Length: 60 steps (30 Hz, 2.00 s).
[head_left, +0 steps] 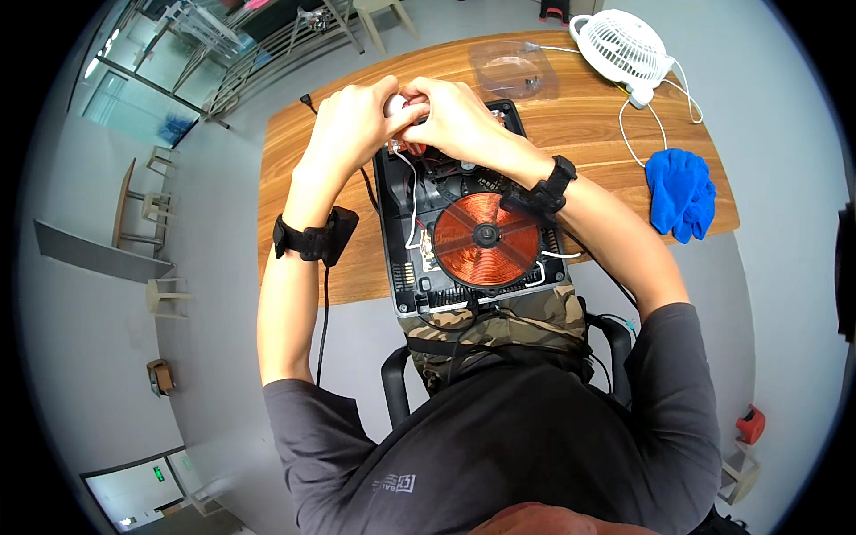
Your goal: The person uses a screwdriver to remove screws from the back of a black electronic device, flips it over to reveal the internal components, and continues to unscrew parts of the casing. The person works methodically, placing removed screws on the table.
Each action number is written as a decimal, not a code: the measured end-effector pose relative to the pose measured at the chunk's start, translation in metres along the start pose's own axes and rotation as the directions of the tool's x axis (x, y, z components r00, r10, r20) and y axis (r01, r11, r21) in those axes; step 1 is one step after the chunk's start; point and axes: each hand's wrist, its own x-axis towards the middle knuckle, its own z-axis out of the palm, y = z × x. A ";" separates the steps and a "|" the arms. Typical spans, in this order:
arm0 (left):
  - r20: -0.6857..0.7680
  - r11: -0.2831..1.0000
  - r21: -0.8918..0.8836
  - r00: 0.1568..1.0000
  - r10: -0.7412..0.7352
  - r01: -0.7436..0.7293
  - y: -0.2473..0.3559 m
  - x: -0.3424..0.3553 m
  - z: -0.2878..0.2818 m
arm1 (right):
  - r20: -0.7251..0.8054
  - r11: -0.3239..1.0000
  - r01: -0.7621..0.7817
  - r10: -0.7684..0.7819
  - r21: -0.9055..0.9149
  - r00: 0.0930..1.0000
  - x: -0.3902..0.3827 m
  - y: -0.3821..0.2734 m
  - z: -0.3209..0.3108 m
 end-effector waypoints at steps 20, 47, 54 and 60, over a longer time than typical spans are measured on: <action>-0.032 0.990 -0.133 0.999 -0.038 0.033 -0.006 -0.007 -0.008 | 0.033 0.990 0.107 -0.105 -0.097 0.994 0.002 -0.009 -0.005; -0.076 0.978 -0.190 0.994 0.077 -0.090 -0.008 -0.015 -0.007 | 0.126 0.993 -0.115 0.112 0.015 0.986 0.006 -0.011 -0.008; -0.045 0.985 -0.170 0.998 -0.035 0.027 -0.008 -0.008 -0.005 | 0.097 0.989 -0.138 0.143 -0.053 0.985 0.001 -0.022 -0.008; -0.072 0.996 -0.051 0.994 -0.078 0.074 0.001 0.001 0.006 | -0.026 0.994 -0.068 0.066 -0.091 0.998 0.002 -0.010 0.003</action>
